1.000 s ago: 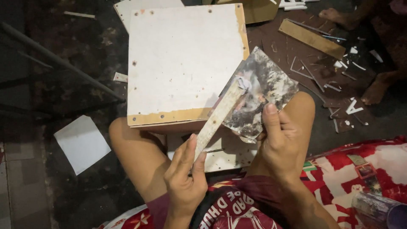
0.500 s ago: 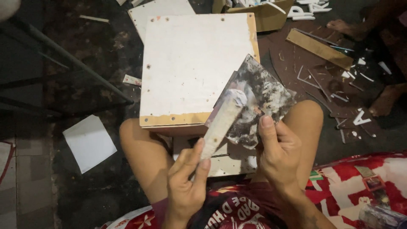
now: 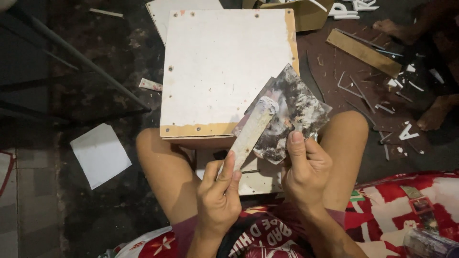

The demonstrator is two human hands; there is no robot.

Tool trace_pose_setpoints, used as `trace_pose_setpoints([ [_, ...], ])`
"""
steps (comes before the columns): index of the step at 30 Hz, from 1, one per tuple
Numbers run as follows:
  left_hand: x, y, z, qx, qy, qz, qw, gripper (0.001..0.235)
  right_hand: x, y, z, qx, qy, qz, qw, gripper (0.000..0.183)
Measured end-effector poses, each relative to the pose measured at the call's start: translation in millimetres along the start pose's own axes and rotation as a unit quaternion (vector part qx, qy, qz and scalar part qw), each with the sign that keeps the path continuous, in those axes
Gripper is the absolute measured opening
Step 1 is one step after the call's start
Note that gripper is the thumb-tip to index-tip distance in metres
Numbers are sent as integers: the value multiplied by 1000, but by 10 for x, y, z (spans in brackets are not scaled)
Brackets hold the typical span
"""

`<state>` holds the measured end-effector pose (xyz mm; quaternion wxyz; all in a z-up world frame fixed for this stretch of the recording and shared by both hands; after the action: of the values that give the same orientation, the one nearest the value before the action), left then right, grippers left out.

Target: The person is sanding and scraping the exterior surface and edges of a white board to smooth it.

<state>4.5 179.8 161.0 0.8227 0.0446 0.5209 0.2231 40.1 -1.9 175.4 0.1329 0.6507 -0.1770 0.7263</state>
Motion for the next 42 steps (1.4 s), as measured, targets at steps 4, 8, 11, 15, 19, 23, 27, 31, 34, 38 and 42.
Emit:
trace_pose_setpoints([
  [4,-21,-7,30,-4,1,9,1000,50,-44,38,-10,-21,1,5,1000,41],
  [8,-22,-17,41,-8,-24,31,999,55,-99,66,-26,-39,-22,41,998,39],
  [11,-5,-8,37,-8,-20,42,999,55,-100,79,-21,-38,25,-16,999,42],
  [15,-5,7,47,-15,-24,51,998,56,-56,46,-39,-30,29,2,999,42],
  [19,18,10,34,-11,-17,47,999,54,-116,82,-54,-43,16,10,999,42],
  [23,69,-17,17,-14,-39,61,997,56,-135,88,-68,-52,5,16,999,42],
  [27,96,-11,16,-10,-28,78,996,55,-152,119,-63,-54,30,1,998,43],
  [31,52,12,28,-17,-43,95,994,59,-139,102,-43,-58,26,16,998,42],
  [34,-27,87,86,-19,-43,126,991,53,-125,93,24,-48,10,20,999,40],
  [38,-11,132,89,15,-21,94,995,61,-191,81,75,-6,-49,149,988,27],
  [42,41,119,137,56,36,-36,997,51,-290,86,99,32,-79,278,957,12],
])
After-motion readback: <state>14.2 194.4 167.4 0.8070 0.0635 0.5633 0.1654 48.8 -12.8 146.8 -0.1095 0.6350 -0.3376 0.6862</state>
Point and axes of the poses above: each hand's wrist, its own z-axis towards the middle knuckle, its own y-axis out of the back of the hand, x = y × z, the point moved 7 cm from there along z, towards the middle knuckle, and after that the axes turned 5 degrees about -x, right-handed, at the moved point
